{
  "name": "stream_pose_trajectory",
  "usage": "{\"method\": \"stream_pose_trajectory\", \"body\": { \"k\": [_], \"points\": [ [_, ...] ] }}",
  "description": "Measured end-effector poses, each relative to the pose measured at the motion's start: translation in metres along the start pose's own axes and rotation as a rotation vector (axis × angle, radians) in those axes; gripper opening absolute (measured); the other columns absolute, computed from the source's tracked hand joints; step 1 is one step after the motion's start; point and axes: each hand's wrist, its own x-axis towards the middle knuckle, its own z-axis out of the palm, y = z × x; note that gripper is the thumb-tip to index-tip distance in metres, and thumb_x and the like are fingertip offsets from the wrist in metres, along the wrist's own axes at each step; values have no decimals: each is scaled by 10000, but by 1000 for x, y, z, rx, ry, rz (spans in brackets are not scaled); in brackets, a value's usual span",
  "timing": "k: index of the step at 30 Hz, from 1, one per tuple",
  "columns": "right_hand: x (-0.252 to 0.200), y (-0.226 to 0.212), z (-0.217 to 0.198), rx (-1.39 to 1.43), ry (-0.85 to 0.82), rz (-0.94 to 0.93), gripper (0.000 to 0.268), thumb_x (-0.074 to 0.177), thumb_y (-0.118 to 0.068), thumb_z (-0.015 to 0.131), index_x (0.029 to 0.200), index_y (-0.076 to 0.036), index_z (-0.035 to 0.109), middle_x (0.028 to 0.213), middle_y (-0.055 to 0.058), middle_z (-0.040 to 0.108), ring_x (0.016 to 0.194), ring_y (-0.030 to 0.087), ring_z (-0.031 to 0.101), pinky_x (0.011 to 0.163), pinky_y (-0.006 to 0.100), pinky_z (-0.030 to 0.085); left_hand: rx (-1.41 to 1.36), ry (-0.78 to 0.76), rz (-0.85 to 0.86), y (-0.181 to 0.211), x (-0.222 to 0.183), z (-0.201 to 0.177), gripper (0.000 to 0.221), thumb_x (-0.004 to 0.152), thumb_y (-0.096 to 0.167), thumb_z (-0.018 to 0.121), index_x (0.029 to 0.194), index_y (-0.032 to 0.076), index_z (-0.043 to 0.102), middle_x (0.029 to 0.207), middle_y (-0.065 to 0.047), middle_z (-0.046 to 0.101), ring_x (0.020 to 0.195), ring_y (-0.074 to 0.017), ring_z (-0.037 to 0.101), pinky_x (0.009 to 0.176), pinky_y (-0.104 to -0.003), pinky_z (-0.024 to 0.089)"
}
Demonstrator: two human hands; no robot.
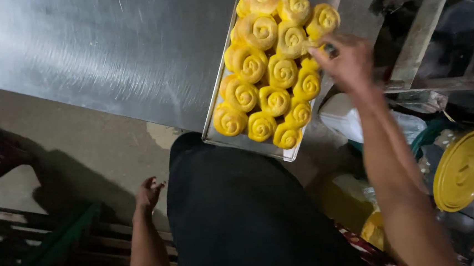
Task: Using a brush to apply a yellow glaze or egg wash to spiral-shaped pastry dough on a tray.
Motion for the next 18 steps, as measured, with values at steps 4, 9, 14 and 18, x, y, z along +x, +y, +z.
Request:
{"method": "stream_pose_trajectory", "body": {
  "k": [4,9,14,18],
  "points": [
    [-28,-41,23,-234,206,-497,88,1012,-144,803,1047,-86,748,1073,105,765,984,281,746,864,402,587,58,5,43,6,5,2,536,953,305,719,1440,122,594,1404,-157,646,1260,-373,624,982,-523,539],
    [-37,-39,24,283,50,-166,116,939,-139,805,940,-52,728,914,58,741,815,184,693,734,354,566,2,-19,-80,15,19,12,556,942,301,754,1434,110,581,1389,-158,649,1261,-353,623,1000,-501,520],
    [9,-43,31,765,103,65,109,1036,-100,756,1000,-14,699,915,-15,704,808,34,624,709,241,486,-57,-15,92,-2,39,27,573,913,258,770,1433,87,602,1383,-155,674,1255,-340,648,1000,-459,530],
    [46,-45,53,863,42,85,136,1043,-117,783,1004,-15,702,900,-16,695,792,41,623,694,237,502,-96,-47,-35,31,15,6,571,916,319,724,1427,106,585,1373,-134,663,1228,-337,651,981,-460,517]
  ]
}}
